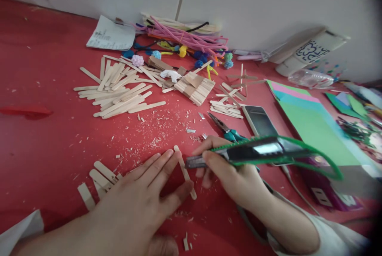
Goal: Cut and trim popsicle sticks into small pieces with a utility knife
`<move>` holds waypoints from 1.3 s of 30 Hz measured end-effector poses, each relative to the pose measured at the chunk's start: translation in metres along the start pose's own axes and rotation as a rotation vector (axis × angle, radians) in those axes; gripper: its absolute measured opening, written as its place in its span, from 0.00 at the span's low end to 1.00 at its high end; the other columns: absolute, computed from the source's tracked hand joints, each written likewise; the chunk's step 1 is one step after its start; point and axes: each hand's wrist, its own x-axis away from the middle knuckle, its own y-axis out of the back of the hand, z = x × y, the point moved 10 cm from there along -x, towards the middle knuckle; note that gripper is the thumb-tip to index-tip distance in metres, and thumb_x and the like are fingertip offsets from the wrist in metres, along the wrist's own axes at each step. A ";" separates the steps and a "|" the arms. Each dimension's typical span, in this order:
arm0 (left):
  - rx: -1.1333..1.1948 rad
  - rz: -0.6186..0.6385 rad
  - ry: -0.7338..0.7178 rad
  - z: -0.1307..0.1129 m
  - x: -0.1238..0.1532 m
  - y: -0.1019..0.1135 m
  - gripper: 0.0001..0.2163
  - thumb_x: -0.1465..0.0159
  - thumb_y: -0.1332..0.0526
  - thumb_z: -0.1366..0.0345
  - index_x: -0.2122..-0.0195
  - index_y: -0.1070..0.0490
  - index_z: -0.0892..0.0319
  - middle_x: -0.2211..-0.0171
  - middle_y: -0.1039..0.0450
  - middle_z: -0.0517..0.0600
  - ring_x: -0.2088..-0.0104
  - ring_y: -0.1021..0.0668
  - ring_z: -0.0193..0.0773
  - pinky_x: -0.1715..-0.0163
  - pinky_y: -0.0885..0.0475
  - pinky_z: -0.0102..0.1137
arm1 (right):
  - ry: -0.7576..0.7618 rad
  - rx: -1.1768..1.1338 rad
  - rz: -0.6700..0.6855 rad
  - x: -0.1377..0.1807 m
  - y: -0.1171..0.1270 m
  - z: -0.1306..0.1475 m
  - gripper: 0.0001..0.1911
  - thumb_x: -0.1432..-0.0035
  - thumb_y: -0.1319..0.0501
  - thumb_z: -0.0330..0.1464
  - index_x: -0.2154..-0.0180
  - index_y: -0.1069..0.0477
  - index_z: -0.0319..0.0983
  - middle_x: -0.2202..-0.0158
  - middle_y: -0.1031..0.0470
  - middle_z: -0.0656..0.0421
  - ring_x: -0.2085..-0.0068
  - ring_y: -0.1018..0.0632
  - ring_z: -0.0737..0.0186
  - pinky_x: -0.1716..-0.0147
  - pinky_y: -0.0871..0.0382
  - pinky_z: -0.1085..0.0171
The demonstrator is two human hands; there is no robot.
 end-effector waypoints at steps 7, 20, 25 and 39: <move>0.006 0.054 0.038 0.001 -0.002 -0.002 0.35 0.52 0.31 0.49 0.42 0.36 0.51 0.37 0.47 0.63 0.40 0.40 0.61 0.45 0.39 0.52 | 0.029 -0.103 -0.046 0.009 0.011 -0.003 0.06 0.45 0.45 0.34 0.70 0.33 0.39 0.81 0.27 0.62 0.84 0.28 0.69 0.85 0.34 0.70; 0.093 0.052 0.069 0.003 -0.001 -0.003 0.33 0.50 0.32 0.53 0.42 0.35 0.52 0.37 0.47 0.62 0.40 0.40 0.62 0.47 0.38 0.54 | 0.420 0.486 -0.040 0.027 0.001 0.032 0.06 0.41 0.46 0.30 0.64 0.32 0.44 0.73 0.22 0.61 0.75 0.22 0.67 0.78 0.30 0.70; 0.029 0.078 0.045 0.000 -0.003 -0.002 0.36 0.50 0.32 0.52 0.40 0.39 0.51 0.38 0.46 0.64 0.41 0.38 0.62 0.48 0.36 0.53 | 0.480 0.466 -0.001 0.031 -0.006 0.037 0.06 0.42 0.47 0.28 0.65 0.33 0.43 0.75 0.24 0.61 0.78 0.24 0.69 0.79 0.32 0.71; 0.020 0.022 0.020 0.000 0.002 0.002 0.33 0.49 0.33 0.51 0.42 0.36 0.53 0.38 0.43 0.61 0.40 0.37 0.57 0.44 0.38 0.47 | 0.609 0.532 0.056 0.041 -0.022 0.047 0.08 0.45 0.48 0.23 0.64 0.36 0.39 0.78 0.27 0.59 0.82 0.28 0.68 0.83 0.36 0.69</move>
